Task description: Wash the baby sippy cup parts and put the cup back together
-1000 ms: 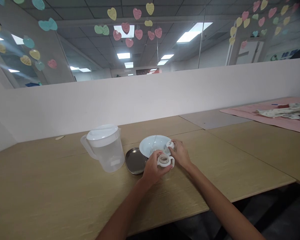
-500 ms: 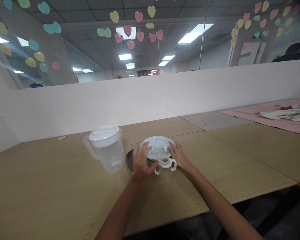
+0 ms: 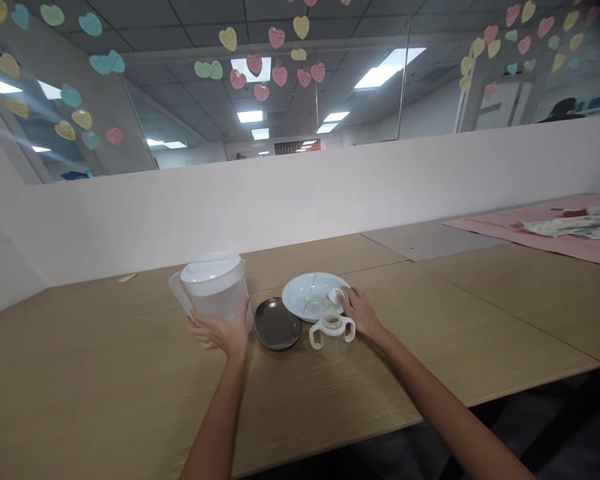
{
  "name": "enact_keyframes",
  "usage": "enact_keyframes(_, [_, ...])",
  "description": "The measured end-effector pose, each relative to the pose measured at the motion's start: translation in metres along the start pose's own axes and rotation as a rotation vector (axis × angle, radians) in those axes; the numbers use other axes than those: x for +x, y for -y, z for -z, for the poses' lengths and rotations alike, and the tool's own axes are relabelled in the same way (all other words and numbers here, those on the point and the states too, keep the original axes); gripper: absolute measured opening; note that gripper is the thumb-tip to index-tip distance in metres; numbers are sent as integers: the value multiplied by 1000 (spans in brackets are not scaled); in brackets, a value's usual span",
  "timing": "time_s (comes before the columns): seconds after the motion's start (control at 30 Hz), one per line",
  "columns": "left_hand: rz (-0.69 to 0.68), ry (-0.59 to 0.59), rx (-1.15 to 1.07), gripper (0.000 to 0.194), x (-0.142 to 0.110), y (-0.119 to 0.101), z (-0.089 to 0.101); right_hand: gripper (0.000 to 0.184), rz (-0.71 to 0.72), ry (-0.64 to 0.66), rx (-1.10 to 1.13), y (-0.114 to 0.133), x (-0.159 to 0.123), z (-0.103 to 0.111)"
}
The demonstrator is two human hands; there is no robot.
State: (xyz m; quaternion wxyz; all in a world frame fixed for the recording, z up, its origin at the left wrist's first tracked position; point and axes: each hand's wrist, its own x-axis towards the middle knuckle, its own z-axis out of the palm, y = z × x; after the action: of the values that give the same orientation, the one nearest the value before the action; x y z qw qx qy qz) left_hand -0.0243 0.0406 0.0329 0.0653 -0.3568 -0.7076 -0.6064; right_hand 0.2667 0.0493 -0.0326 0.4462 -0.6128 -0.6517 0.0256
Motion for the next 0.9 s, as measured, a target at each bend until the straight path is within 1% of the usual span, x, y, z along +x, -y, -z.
enact_keyframes(0.07, [68,-5,20,118,1,4,-5,46,-8,2,-8,1,0,2])
enact_keyframes(0.13, [97,-7,16,112,3,8,-8,47,-14,5,-14,3,0,3])
enact_keyframes(0.23, [88,23,-5,105,6,10,-8,46,-22,8,-14,4,0,4])
enact_keyframes(0.37, [75,66,-7,105,7,6,-2,46,-48,6,-8,3,-1,5])
enact_keyframes(0.43, [19,49,-11,104,5,3,0,48,-62,8,-10,2,-1,5])
enact_keyframes(0.57, [-192,1,-22,103,2,1,4,49,-55,7,-2,0,-1,4])
enact_keyframes(0.63, [-305,16,-28,104,-1,1,4,50,-51,8,6,0,0,3])
enact_keyframes(0.73, [-440,72,-35,104,-4,3,1,49,-48,9,17,-2,-1,2])
enact_keyframes(0.9, [-565,119,-42,103,-8,8,-5,52,-75,23,51,-1,-2,2])
